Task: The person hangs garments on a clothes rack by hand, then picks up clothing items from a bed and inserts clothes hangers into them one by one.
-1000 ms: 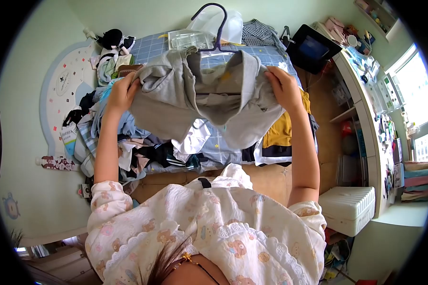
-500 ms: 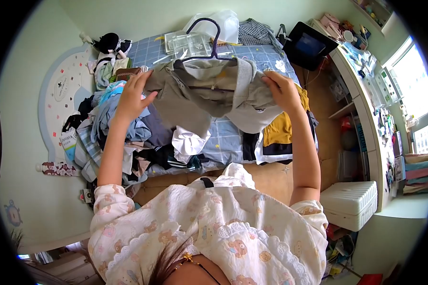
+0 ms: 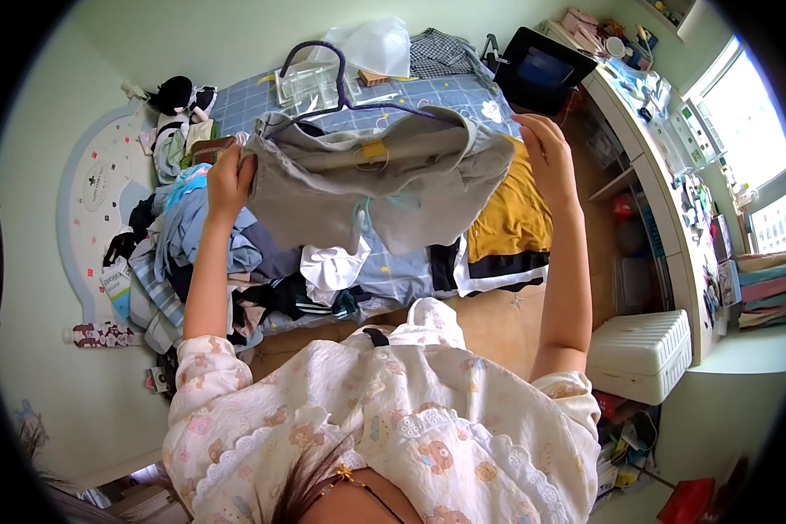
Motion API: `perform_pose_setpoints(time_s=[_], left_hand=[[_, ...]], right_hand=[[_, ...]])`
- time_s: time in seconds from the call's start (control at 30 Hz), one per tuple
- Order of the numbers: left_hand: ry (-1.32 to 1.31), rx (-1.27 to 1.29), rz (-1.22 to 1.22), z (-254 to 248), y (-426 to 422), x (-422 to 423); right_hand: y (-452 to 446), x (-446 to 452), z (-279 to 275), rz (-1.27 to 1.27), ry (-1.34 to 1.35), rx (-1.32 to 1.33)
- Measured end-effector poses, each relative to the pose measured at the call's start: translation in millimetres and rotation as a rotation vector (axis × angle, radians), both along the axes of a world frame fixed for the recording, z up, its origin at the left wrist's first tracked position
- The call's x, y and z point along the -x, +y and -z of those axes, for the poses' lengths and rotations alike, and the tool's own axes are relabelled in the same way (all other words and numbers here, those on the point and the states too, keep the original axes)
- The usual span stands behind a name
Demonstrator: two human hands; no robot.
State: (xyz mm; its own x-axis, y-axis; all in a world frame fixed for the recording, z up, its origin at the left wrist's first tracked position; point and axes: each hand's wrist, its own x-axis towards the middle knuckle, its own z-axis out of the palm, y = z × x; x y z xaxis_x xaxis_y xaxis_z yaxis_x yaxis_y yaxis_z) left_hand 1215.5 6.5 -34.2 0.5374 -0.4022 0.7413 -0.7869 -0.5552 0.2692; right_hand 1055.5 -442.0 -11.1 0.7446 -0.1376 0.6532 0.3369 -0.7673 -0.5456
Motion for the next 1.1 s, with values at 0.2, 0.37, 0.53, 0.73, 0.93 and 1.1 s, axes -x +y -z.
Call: perform_pose_setpoints(time_s=[0.2, 0.37, 0.53, 0.73, 0.93, 1.1], left_hand=[[0.120, 0.031, 0.038, 18, -37, -4], [0.273, 0.007, 0.166, 17, -86, 16], [0.364, -0.194, 0.241, 18, -134, 48], [0.677, -0.272, 0.355, 42, -208, 75], [0.598, -0.365, 0.462, 66, -307, 53], [0.571, -0.260, 0.282, 150, -395, -33]], right_hand=[[15, 18, -1, 0.026, -0.021, 0.373], [-15, 29, 36, 0.105, 0.015, 0.166], [-78, 71, 78, 0.217, -0.011, 0.180], [-161, 122, 88, 0.314, 0.123, 0.167], [-256, 82, 106, 0.378, 0.219, 0.160], [-364, -56, 173, 0.298, 0.313, 0.326]])
